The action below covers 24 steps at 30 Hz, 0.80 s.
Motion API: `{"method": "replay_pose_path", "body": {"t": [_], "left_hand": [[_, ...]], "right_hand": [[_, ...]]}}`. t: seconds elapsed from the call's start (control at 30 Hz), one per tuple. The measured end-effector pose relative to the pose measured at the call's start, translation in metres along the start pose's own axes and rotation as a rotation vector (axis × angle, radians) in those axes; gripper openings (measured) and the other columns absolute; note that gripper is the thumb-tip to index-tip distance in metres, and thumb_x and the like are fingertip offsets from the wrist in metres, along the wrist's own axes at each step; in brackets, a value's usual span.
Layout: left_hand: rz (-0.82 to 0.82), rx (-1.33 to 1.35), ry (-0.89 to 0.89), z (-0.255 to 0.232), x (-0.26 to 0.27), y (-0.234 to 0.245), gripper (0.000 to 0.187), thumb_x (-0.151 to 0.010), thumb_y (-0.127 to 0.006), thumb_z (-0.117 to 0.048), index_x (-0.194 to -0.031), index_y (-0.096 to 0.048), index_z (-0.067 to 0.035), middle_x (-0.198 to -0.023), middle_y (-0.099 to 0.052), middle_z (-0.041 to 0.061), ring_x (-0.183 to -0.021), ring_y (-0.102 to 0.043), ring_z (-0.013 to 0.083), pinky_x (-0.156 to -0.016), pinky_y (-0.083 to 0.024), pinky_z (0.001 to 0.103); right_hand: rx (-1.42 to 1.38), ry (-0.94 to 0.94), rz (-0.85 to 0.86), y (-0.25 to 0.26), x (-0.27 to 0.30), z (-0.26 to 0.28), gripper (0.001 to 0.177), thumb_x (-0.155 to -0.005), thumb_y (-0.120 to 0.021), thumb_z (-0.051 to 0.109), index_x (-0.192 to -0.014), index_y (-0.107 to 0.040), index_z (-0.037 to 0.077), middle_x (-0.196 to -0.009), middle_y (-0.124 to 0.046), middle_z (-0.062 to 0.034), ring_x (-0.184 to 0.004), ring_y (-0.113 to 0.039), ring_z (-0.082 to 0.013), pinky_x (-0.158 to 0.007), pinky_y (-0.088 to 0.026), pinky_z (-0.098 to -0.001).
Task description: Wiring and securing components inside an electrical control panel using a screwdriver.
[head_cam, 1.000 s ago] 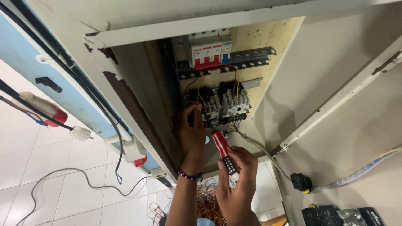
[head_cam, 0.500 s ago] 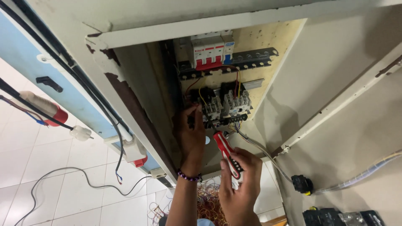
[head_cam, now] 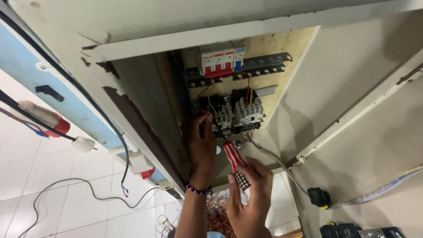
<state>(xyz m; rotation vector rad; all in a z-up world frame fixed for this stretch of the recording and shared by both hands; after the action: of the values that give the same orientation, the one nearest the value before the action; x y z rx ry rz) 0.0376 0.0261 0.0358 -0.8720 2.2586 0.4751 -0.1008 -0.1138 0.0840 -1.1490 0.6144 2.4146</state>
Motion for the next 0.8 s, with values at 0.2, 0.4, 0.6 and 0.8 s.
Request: {"method": "replay_pose_path", "body": {"t": [0.2,0.4,0.6,0.8], "left_hand": [[0.007,0.005,0.055,0.007,-0.001,-0.010,0.009,-0.105,-0.061,-0.019,-0.107,-0.068,-0.013,-0.108,-0.075,0.001,-0.102,-0.070,0.0178,-0.092,-0.054,0.030],[0.082,0.031,-0.007,-0.013,-0.010,-0.005,0.010,-0.106,-0.057,-0.013,-0.104,-0.067,-0.010,-0.104,-0.071,0.005,-0.099,-0.068,0.0196,-0.093,-0.052,0.032],[0.041,-0.064,-0.126,-0.020,-0.009,-0.004,0.010,-0.104,-0.060,-0.008,-0.106,-0.069,-0.007,-0.108,-0.063,0.011,-0.103,-0.063,0.0268,-0.094,-0.050,0.037],[0.093,-0.045,-0.114,-0.020,-0.010,-0.006,0.021,-0.100,-0.055,0.005,-0.109,-0.070,-0.006,-0.109,-0.065,0.012,-0.108,-0.058,0.0268,-0.096,-0.050,0.036]], "right_hand": [[0.053,-0.027,0.019,0.002,-0.007,-0.001,0.035,-0.087,-0.077,-0.001,-0.118,-0.061,0.002,-0.119,-0.063,-0.0178,-0.114,-0.066,-0.0297,-0.099,-0.060,-0.0368],[0.043,-0.003,0.017,-0.001,-0.005,-0.003,0.022,-0.092,-0.071,0.002,-0.113,-0.063,0.003,-0.119,-0.061,-0.0183,-0.112,-0.067,-0.0295,-0.095,-0.062,-0.0348],[0.008,-0.036,0.025,0.006,-0.013,-0.007,0.016,-0.092,-0.067,0.001,-0.108,-0.064,0.003,-0.118,-0.061,-0.0187,-0.111,-0.068,-0.0301,-0.096,-0.062,-0.0365],[-0.018,-0.057,0.041,0.009,-0.016,-0.011,0.018,-0.090,-0.069,0.000,-0.108,-0.064,0.004,-0.118,-0.061,-0.0176,-0.111,-0.067,-0.0291,-0.095,-0.061,-0.0359]]}}
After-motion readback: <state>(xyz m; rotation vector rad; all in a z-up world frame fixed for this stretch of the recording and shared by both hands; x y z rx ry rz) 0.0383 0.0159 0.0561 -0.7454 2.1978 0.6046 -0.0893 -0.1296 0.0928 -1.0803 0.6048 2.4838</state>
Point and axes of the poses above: each hand's wrist, its own x-axis away from the middle knuckle, its own y-axis out of the back of the hand, z = x × y, the point moved 6 cm from there along -x, towards the middle knuckle
